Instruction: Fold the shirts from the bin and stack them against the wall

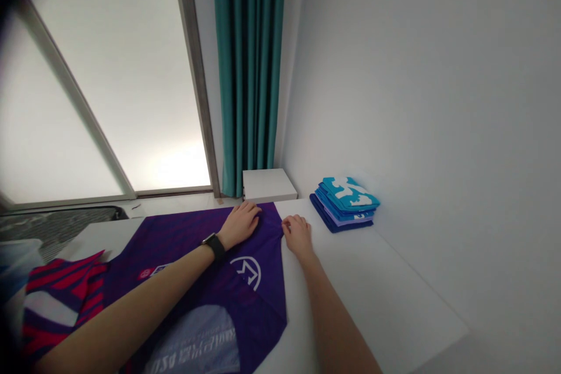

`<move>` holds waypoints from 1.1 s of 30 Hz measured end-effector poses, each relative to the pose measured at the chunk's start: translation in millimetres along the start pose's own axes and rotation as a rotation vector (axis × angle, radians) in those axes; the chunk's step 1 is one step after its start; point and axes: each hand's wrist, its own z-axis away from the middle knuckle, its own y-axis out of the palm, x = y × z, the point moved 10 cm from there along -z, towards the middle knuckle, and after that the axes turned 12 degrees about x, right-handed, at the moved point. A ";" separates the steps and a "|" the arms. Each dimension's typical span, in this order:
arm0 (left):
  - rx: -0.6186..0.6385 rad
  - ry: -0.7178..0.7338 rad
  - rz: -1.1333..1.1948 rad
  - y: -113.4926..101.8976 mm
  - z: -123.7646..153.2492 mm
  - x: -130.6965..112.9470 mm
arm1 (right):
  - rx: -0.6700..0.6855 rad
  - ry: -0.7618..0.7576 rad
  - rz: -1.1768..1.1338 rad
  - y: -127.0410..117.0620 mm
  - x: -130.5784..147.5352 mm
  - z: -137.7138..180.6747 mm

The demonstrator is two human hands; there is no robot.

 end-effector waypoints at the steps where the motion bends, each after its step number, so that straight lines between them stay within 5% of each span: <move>1: 0.008 0.072 -0.004 -1.8 5.1 -12.3 | 0.005 -0.002 -0.003 0.2 -0.7 -0.4; 6: 0.053 0.494 -0.036 -4.7 48.0 -86.3 | 0.035 -0.028 -0.012 -0.6 -1.5 -0.9; 12: 0.135 0.632 -0.068 9.5 69.7 -124.6 | 0.038 -0.031 0.002 -1.1 -2.4 -0.6; 25: 0.133 0.643 -0.093 9.4 77.7 -131.2 | 0.022 0.023 0.027 -1.5 0.0 -3.5; 33: 0.147 0.507 0.052 -1.0 81.9 -96.1 | 0.046 0.004 0.006 -3.3 -8.1 -3.6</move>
